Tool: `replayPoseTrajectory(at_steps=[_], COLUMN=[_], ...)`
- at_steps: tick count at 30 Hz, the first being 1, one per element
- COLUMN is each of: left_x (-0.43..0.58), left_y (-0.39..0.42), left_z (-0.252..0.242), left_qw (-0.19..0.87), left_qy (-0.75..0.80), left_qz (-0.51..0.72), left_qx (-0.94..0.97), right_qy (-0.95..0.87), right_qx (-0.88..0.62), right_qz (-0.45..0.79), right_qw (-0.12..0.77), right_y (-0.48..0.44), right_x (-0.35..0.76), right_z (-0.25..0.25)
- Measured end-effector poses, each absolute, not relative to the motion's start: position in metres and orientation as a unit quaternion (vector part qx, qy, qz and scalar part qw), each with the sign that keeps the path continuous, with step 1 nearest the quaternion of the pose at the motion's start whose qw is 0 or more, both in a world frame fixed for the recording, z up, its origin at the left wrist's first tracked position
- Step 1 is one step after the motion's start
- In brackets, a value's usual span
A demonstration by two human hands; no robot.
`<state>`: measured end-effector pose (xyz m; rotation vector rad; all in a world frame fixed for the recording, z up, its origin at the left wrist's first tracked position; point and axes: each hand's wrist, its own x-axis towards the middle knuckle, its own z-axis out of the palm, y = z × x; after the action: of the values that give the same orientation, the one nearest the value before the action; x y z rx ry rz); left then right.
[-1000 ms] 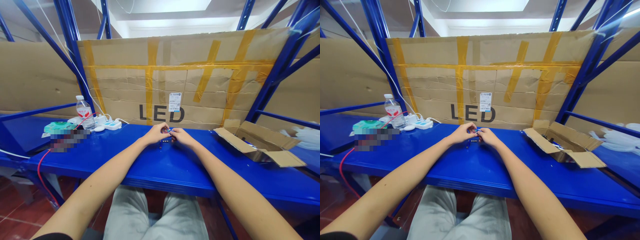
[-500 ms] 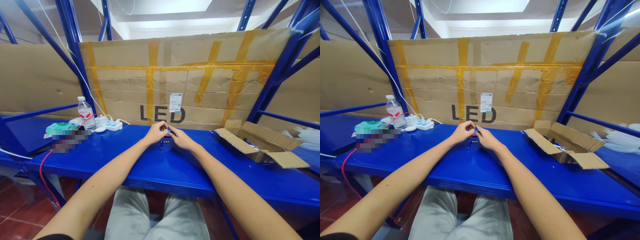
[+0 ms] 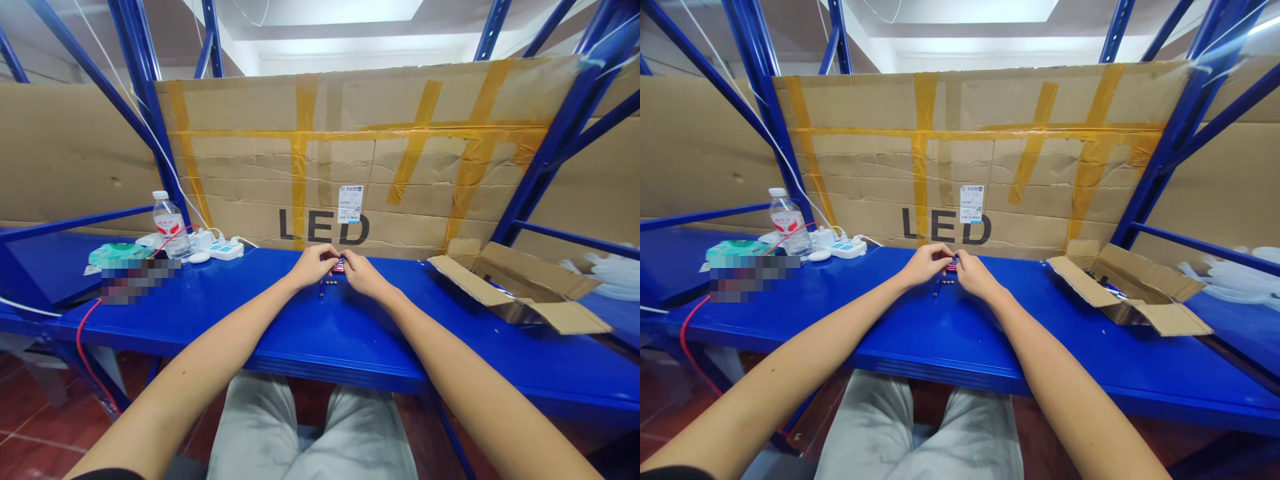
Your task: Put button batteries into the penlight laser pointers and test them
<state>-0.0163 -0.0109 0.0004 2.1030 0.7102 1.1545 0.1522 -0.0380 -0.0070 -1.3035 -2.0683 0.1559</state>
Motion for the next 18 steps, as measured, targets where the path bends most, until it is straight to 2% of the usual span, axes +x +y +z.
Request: replayPoseTrajectory(at_steps=[12, 15, 18], left_x=[-0.015, -0.020, -0.028], left_y=[-0.002, 0.003, 0.010], left_z=[-0.005, -0.004, -0.004], left_qw=[0.376, 0.322, 0.269], left_qy=[0.257, 0.292, 0.339], left_qz=[0.393, 0.419, 0.435], left_qx=[0.799, 0.797, 0.790], right_qy=[-0.772, -0.754, -0.752], right_qx=[-0.495, -0.551, -0.601], right_qz=[0.155, 0.120, 0.097], right_qw=[0.368, 0.337, 0.251], right_y=[-0.030, -0.026, -0.025], right_x=[0.156, 0.162, 0.169], right_z=[-0.012, -0.011, -0.012])
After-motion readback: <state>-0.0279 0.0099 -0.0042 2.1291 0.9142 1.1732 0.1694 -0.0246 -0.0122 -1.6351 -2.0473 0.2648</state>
